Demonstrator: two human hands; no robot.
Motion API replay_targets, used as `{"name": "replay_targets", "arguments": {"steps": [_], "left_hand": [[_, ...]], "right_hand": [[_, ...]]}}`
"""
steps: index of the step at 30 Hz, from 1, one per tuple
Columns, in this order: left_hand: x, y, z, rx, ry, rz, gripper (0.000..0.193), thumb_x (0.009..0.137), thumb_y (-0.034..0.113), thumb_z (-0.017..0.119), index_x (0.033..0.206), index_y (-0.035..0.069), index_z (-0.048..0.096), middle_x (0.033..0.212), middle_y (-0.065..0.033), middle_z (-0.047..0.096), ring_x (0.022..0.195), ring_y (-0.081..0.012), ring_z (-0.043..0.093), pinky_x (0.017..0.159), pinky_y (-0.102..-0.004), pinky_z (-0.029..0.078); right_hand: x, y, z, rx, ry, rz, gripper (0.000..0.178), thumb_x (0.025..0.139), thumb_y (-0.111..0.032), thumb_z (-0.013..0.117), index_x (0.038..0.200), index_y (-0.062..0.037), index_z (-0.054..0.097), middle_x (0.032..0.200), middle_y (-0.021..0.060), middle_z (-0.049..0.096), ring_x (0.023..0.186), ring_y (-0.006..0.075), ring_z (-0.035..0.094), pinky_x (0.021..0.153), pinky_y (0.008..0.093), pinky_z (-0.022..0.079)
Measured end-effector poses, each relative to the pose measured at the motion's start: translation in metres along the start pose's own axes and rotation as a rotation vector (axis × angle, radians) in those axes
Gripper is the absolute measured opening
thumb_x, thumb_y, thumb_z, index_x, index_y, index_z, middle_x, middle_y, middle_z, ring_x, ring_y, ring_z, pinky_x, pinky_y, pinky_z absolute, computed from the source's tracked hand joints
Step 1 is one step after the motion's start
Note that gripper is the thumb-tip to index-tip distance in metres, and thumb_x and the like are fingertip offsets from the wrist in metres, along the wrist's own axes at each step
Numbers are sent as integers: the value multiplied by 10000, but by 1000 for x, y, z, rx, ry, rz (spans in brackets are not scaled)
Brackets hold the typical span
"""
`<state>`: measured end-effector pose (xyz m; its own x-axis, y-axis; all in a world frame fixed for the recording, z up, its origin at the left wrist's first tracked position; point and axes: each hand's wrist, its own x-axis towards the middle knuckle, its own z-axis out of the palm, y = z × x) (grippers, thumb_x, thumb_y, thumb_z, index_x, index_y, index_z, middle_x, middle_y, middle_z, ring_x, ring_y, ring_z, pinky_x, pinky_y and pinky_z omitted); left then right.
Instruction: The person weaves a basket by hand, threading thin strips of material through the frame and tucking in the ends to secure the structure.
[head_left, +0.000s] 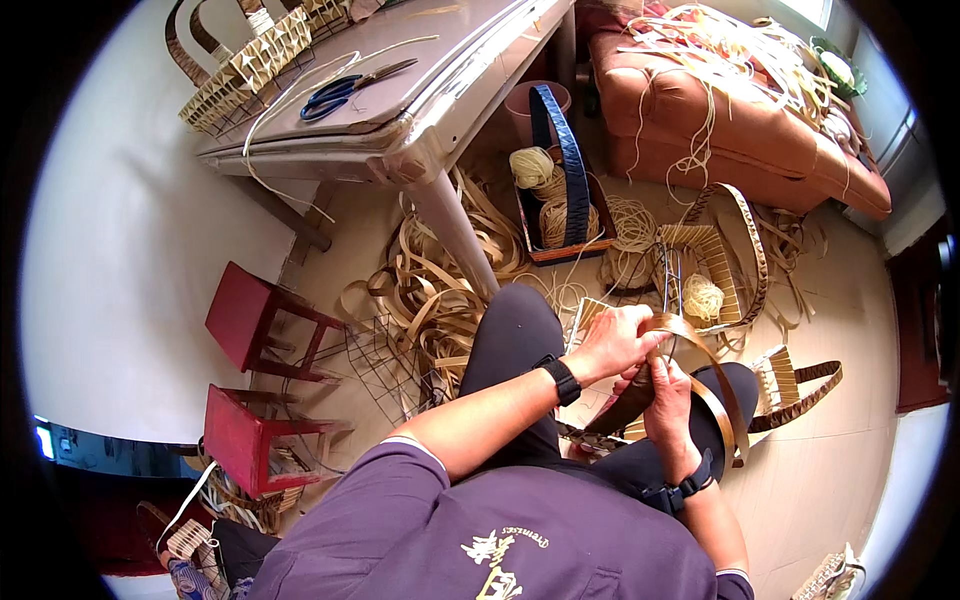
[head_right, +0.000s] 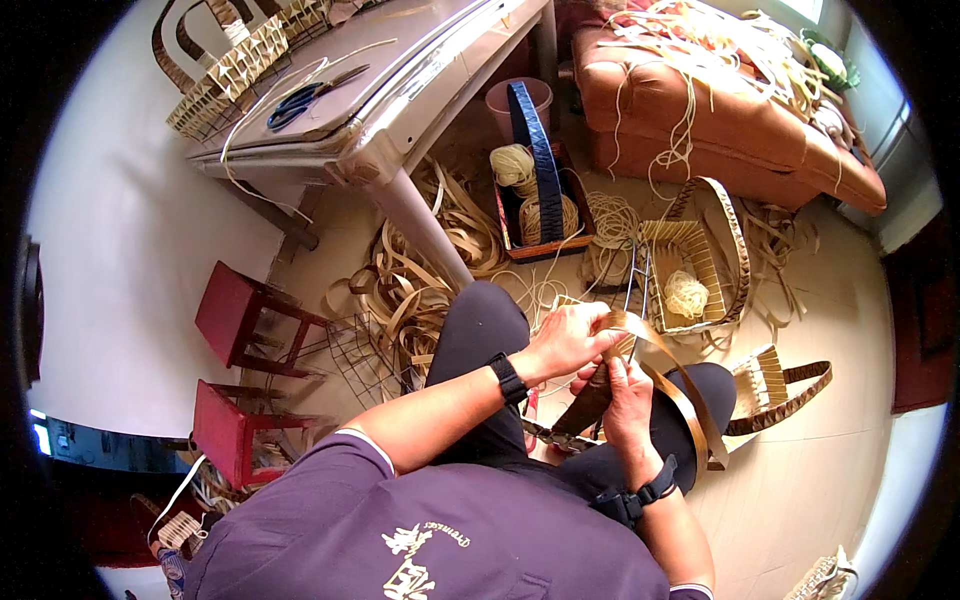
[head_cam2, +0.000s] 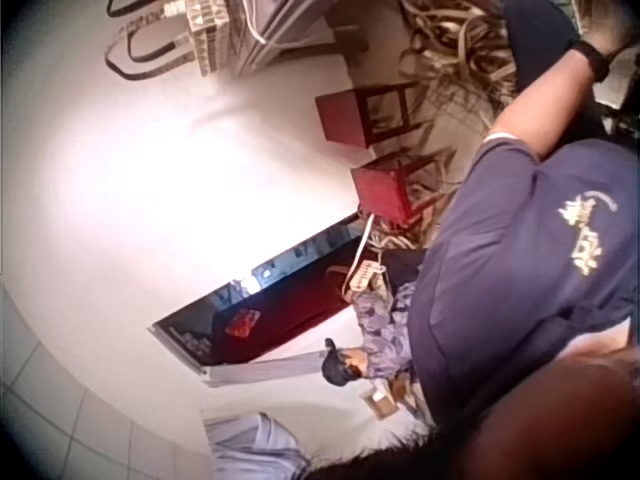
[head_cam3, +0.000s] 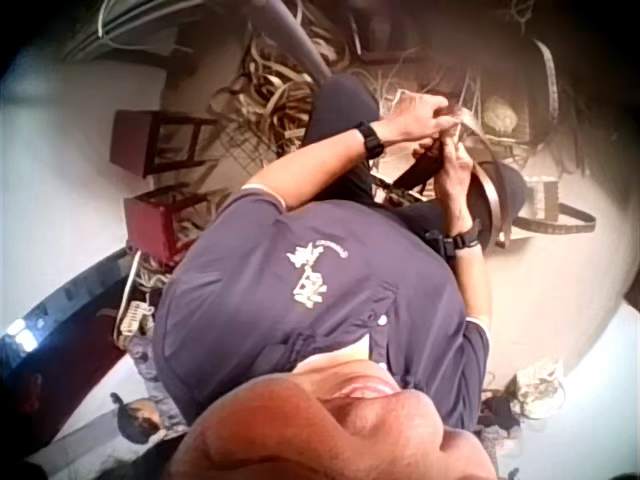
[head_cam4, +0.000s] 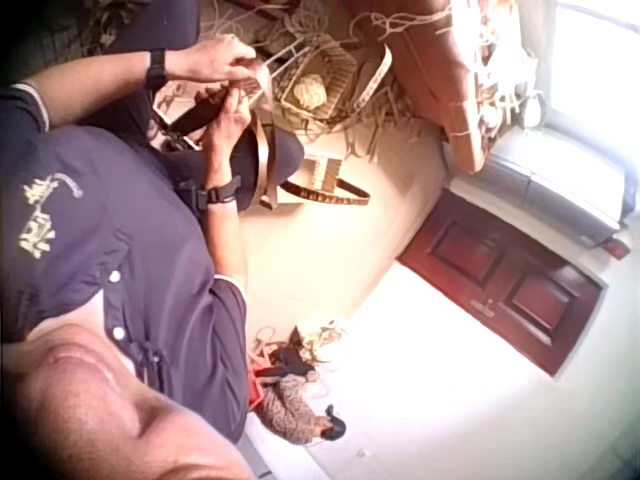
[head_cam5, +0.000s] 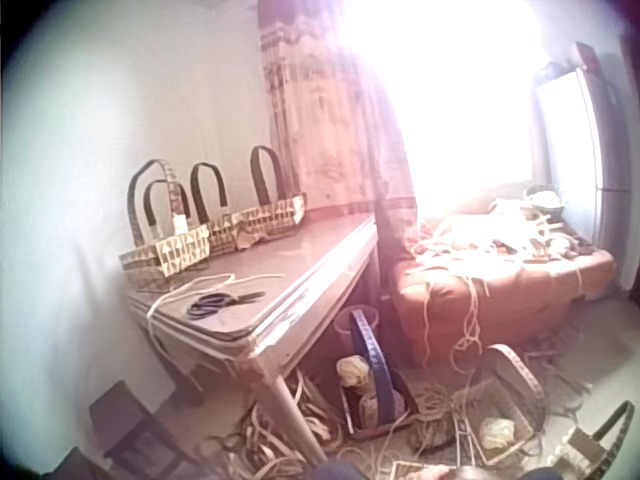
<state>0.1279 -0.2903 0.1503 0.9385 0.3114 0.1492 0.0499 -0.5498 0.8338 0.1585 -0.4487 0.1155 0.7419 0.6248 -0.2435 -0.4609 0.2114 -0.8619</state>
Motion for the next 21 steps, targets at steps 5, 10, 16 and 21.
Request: {"name": "replay_targets", "arguments": {"steps": [5,10,16,21], "left_hand": [[2,-20,1,-1011,-567,-364,751,859,150,798,1467,24,374,1137,-67,648,902,-99,625,704,-227,507],[8,-42,2,-1269,-670,-500,465,848,28,757,1286,56,605,1039,15,666,802,-13,581,603,-153,445],[2,-119,-57,-1219,-81,-742,144,850,4,663,944,99,608,762,27,568,485,-49,383,425,-177,278],[-92,-212,-220,-1198,566,-774,176,902,147,707,787,155,575,609,60,504,407,-40,393,353,-191,297]], "right_hand": [[7,-2,4,21,90,72,331,1047,-293,556,1071,29,628,812,115,699,669,217,707,658,350,607],[9,-10,7,-46,25,162,298,1040,-259,550,1044,24,642,808,108,698,646,199,695,640,338,598],[4,1,-15,75,-43,171,306,1050,-277,537,1005,9,634,820,139,701,680,229,698,691,377,599],[-4,4,-15,114,-56,156,312,1061,-290,518,1020,0,628,831,124,704,680,211,682,693,373,591]]}}
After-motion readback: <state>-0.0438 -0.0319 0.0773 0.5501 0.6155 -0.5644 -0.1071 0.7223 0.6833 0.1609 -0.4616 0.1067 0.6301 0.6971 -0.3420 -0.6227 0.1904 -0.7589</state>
